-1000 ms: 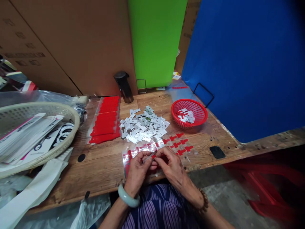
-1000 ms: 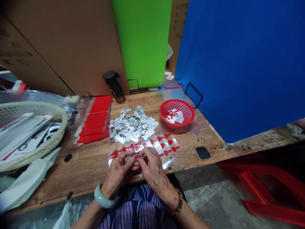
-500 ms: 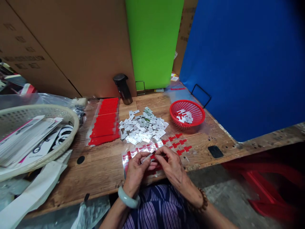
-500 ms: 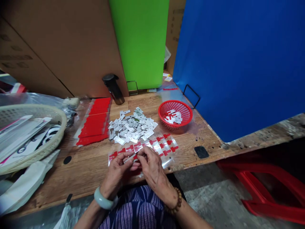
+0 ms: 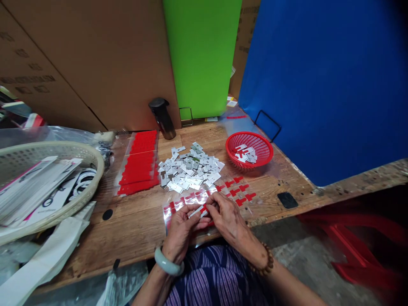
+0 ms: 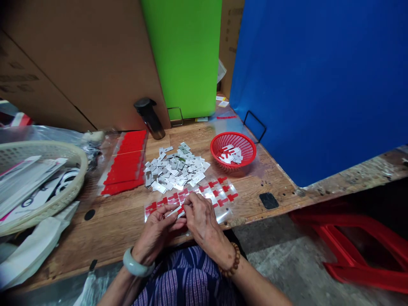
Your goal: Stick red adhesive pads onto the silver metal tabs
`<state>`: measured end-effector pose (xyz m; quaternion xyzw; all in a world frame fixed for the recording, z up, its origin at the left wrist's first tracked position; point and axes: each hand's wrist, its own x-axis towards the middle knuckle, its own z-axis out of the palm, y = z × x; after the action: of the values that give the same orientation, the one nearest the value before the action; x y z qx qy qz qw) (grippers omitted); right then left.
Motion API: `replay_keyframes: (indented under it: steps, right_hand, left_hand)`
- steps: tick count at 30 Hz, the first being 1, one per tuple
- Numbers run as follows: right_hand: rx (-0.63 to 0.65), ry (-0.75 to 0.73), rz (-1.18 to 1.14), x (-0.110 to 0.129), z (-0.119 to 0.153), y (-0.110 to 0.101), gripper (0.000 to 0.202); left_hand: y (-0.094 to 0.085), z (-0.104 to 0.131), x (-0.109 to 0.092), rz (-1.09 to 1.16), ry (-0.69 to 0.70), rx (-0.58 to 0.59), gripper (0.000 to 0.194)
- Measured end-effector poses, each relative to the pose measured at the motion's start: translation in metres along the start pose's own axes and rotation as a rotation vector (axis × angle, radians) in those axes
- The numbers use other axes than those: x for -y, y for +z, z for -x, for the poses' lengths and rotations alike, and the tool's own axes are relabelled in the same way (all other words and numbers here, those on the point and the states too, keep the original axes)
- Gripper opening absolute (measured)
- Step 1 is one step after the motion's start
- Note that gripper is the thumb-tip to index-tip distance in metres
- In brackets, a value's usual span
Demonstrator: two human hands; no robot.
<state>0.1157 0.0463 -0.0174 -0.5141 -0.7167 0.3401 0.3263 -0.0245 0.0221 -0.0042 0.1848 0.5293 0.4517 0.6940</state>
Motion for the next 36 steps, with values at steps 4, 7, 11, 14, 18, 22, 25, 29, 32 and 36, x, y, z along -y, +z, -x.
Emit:
replay_keyframes:
  steps: [4,7,11,14,18,22,25,29,32,36]
  right_hand:
    - [-0.061,-0.062,0.055,0.0,0.003,0.002,0.01]
    - [-0.061,-0.085,0.081,0.001,0.004,0.003,0.012]
    - [-0.077,-0.099,0.101,0.0,0.003,0.003,0.01]
    - [-0.082,-0.085,0.112,-0.001,0.003,0.003,0.01]
    - [-0.083,-0.072,0.101,0.0,0.003,0.003,0.01]
    - [-0.061,-0.03,0.107,0.0,0.004,0.004,0.011]
    - [-0.097,0.021,0.094,-0.006,0.003,0.004,0.014]
    - [-0.148,0.1,-0.012,-0.02,-0.002,-0.004,0.032]
    - [-0.118,0.195,-0.147,-0.024,-0.004,-0.011,0.019]
    - [0.037,0.27,-0.39,-0.018,0.0,-0.016,0.027]
  left_hand:
    - [-0.001,0.0,0.002,-0.005,0.026,-0.003,0.032]
    - [0.0,0.0,0.003,-0.013,0.042,-0.006,0.033]
    - [0.0,0.0,0.003,-0.031,0.055,-0.009,0.035]
    - [0.0,0.0,0.003,-0.055,0.069,-0.014,0.037]
    - [-0.001,0.001,0.003,-0.091,0.064,-0.016,0.037]
    - [-0.003,0.0,0.004,-0.083,0.035,-0.009,0.036]
    - [-0.004,-0.001,0.004,-0.064,0.014,-0.022,0.033]
    - [-0.001,0.001,0.001,-0.042,-0.051,-0.036,0.026]
    - [0.003,0.004,-0.002,-0.043,-0.078,-0.046,0.024]
    - [0.005,0.005,-0.004,-0.055,-0.083,-0.041,0.024]
